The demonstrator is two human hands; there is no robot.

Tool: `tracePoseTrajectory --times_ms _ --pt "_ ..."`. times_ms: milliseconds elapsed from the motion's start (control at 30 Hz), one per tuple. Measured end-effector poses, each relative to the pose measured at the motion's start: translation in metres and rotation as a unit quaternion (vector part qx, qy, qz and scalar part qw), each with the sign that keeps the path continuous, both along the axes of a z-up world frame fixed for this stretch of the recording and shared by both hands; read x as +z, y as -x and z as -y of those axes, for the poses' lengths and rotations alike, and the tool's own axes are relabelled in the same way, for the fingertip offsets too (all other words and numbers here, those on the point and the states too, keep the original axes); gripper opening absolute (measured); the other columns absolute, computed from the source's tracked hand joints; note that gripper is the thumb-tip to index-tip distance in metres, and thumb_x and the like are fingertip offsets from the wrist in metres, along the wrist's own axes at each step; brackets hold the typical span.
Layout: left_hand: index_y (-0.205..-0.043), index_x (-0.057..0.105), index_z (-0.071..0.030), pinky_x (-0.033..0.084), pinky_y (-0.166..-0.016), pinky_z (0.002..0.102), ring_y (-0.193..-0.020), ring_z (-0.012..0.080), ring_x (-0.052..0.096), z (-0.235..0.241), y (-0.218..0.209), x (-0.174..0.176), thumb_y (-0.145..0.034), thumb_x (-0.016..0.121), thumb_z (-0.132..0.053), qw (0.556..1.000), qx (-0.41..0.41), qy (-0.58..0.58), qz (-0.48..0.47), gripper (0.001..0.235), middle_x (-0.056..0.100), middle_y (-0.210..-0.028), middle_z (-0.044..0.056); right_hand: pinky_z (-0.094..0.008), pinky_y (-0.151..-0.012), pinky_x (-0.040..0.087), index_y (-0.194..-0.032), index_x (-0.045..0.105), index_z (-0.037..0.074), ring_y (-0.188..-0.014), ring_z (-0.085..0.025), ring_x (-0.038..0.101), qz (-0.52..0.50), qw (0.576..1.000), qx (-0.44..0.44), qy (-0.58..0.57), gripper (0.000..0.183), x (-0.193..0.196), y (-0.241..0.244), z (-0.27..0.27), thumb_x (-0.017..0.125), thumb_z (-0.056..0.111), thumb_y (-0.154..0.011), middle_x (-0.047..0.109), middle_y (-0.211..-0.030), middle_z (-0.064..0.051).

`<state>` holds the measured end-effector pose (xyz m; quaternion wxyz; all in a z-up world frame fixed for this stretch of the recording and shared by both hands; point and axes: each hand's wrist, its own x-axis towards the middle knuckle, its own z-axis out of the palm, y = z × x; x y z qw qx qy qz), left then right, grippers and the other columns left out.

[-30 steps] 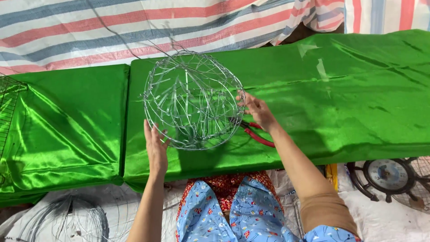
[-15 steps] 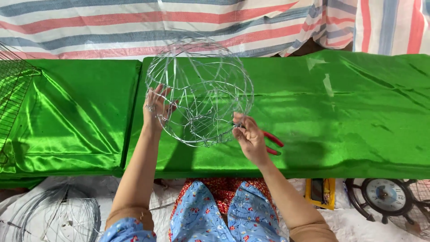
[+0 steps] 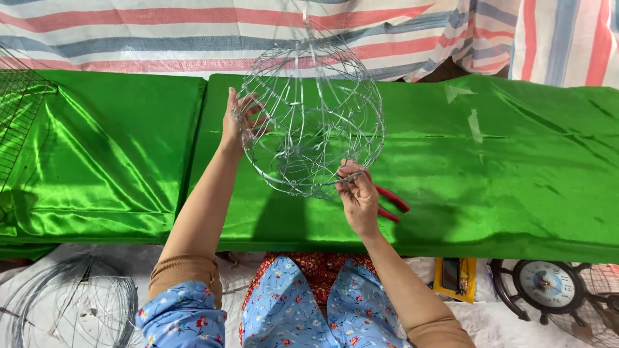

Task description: Attaching and securing thin metal wires to a wire frame to build a structure.

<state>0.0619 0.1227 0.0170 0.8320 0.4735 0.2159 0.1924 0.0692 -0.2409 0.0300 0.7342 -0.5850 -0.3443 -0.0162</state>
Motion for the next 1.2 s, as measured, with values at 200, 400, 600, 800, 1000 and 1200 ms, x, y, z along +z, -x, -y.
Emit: tracePoseTrajectory --times_ms 200,400,600,800,1000,1200 --pt "-0.148 0.05 -0.005 0.05 -0.098 0.068 -0.129 0.0556 0.052 0.007 0.02 0.002 -0.093 0.034 -0.084 0.993 0.012 -0.052 -0.103 0.098 0.056 -0.141 0.031 -0.031 -0.083 0.065 -0.116 0.068 0.003 -0.106 -0.023 0.067 -0.025 0.999 0.001 0.03 0.023 0.003 0.008 -0.008 0.071 0.005 -0.094 0.062 -0.123 -0.014" --pt "-0.148 0.052 -0.012 0.053 -0.099 0.059 -0.126 0.0467 0.06 0.01 0.036 -0.015 -0.096 0.038 -0.079 0.992 0.079 -0.007 -0.101 0.086 0.063 -0.135 0.023 -0.03 -0.071 0.067 -0.114 0.067 0.001 -0.099 -0.023 0.073 -0.057 0.998 0.0 0.025 0.019 0.0 0.018 -0.014 0.07 0.004 -0.096 0.062 -0.124 -0.014" --pt "-0.151 0.046 -0.003 0.038 -0.11 0.066 -0.136 0.054 0.047 0.062 0.065 0.029 -0.108 0.031 -0.06 0.978 0.146 -0.1 -0.108 0.072 0.051 -0.147 0.032 -0.03 -0.07 0.069 -0.113 0.066 -0.002 -0.098 -0.028 0.075 -0.057 0.998 0.008 0.022 0.019 0.002 0.027 -0.019 0.068 -0.002 -0.094 0.06 -0.129 -0.018" --pt "-0.152 0.045 0.0 0.025 -0.115 0.072 -0.142 0.0562 0.033 0.099 0.089 0.064 -0.115 0.032 -0.042 0.944 0.2 -0.261 0.019 0.058 0.04 -0.154 0.033 -0.033 -0.071 0.069 -0.111 0.066 -0.002 -0.1 -0.032 0.075 -0.05 0.998 0.022 0.019 0.015 0.001 0.031 -0.022 0.067 -0.003 -0.096 0.061 -0.124 -0.019" --pt "-0.147 0.051 -0.002 0.032 -0.112 0.071 -0.14 0.0519 0.04 0.109 0.095 0.092 -0.114 0.043 -0.03 0.866 0.248 -0.428 0.071 0.043 0.045 -0.149 0.029 -0.035 -0.075 0.067 -0.11 0.068 -0.002 -0.101 -0.031 0.074 -0.061 0.998 0.017 0.022 0.016 -0.01 0.037 -0.021 0.069 0.001 -0.095 0.062 -0.124 -0.02" --pt "-0.135 0.064 -0.005 0.036 -0.117 0.055 -0.137 0.0417 0.048 0.133 0.093 0.125 -0.102 0.064 -0.025 0.724 0.235 -0.632 0.144 0.038 0.051 -0.141 0.019 -0.035 -0.072 0.066 -0.103 0.074 0.003 -0.1 -0.029 0.074 -0.063 0.996 0.003 0.056 0.015 -0.004 0.043 -0.016 0.068 -0.006 -0.093 0.065 -0.119 -0.016"
